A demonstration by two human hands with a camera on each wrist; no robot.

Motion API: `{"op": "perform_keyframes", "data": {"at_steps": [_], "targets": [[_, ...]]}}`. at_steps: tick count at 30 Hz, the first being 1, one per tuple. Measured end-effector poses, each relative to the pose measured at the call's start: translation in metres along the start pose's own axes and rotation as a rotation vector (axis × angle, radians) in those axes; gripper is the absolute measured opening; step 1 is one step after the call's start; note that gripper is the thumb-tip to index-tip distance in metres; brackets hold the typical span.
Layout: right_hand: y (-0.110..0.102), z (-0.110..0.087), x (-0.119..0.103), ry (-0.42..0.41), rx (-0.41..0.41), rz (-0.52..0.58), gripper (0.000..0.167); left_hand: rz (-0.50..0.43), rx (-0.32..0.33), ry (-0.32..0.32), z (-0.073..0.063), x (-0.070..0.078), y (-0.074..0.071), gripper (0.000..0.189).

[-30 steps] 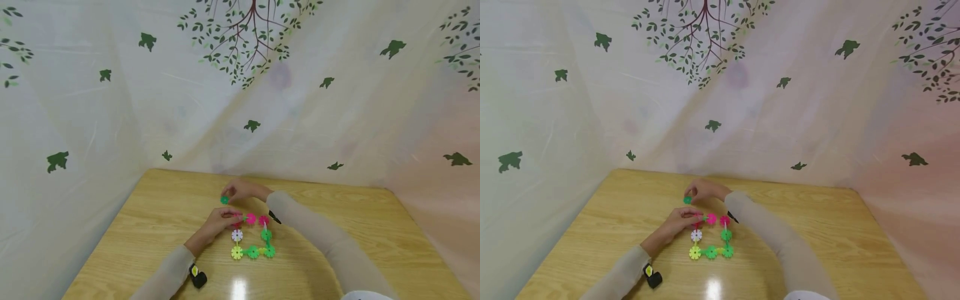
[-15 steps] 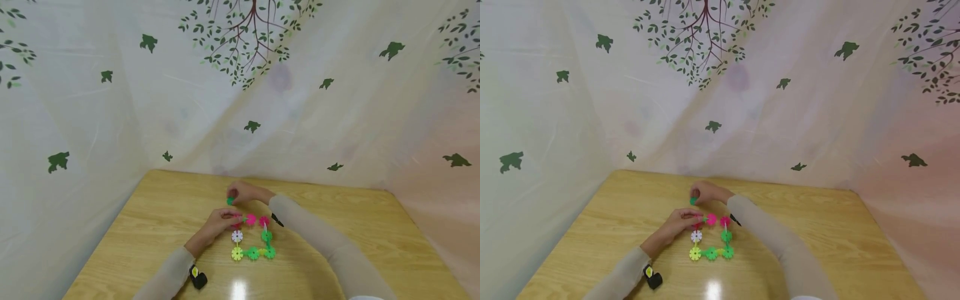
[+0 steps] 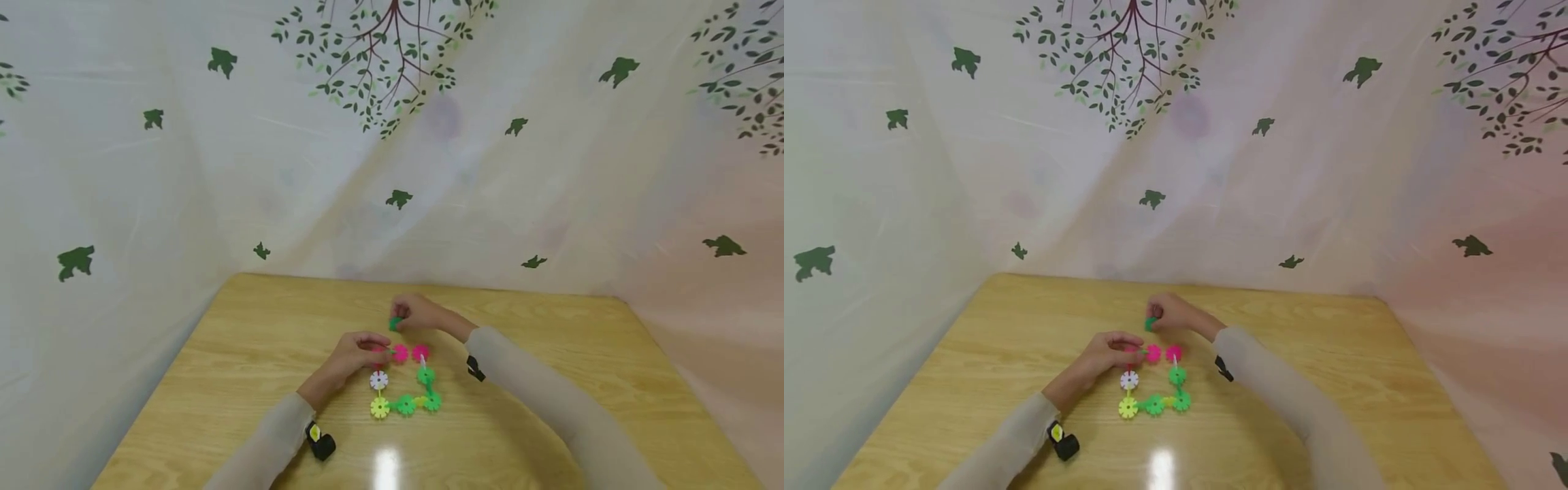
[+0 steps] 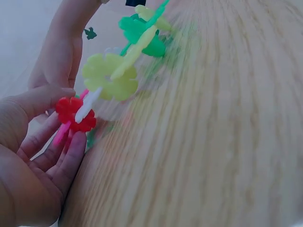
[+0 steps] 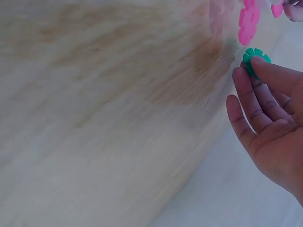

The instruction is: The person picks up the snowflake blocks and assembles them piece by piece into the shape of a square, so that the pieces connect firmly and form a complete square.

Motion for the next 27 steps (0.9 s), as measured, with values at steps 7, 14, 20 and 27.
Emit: {"op": "perform_keyframes", "data": {"at_steps": [7, 14, 20, 27], "targets": [[-0.007, -0.031, 0.005, -0.048, 0.075, 0.062, 0.008, 0.007, 0.104, -0.014, 0.001, 0.003, 0.000, 0.030], [-0.009, -0.049, 0.004, -0.075, 0.166, 0.126, 0.008, 0.021, 0.174, -0.045, 0.009, 0.001, -0.001, 0.022], [-0.008, -0.056, 0.002, -0.110, 0.221, 0.167, 0.009, 0.038, 0.211, -0.045, 0.018, 0.001, -0.005, 0.019], [-0.010, -0.060, 0.005, -0.115, 0.279, 0.170, 0.010, 0.070, 0.242, -0.025, 0.024, 0.005, -0.010, 0.019]]}}
Point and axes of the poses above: each hand's wrist, its own z-axis towards the middle knuckle, its own y-axis out of the palm, x = y × z, the point moved 5 cm from there along z, towards the middle knuckle, and after that the axes turned 14 degrees about z, right-handed, at the moved point
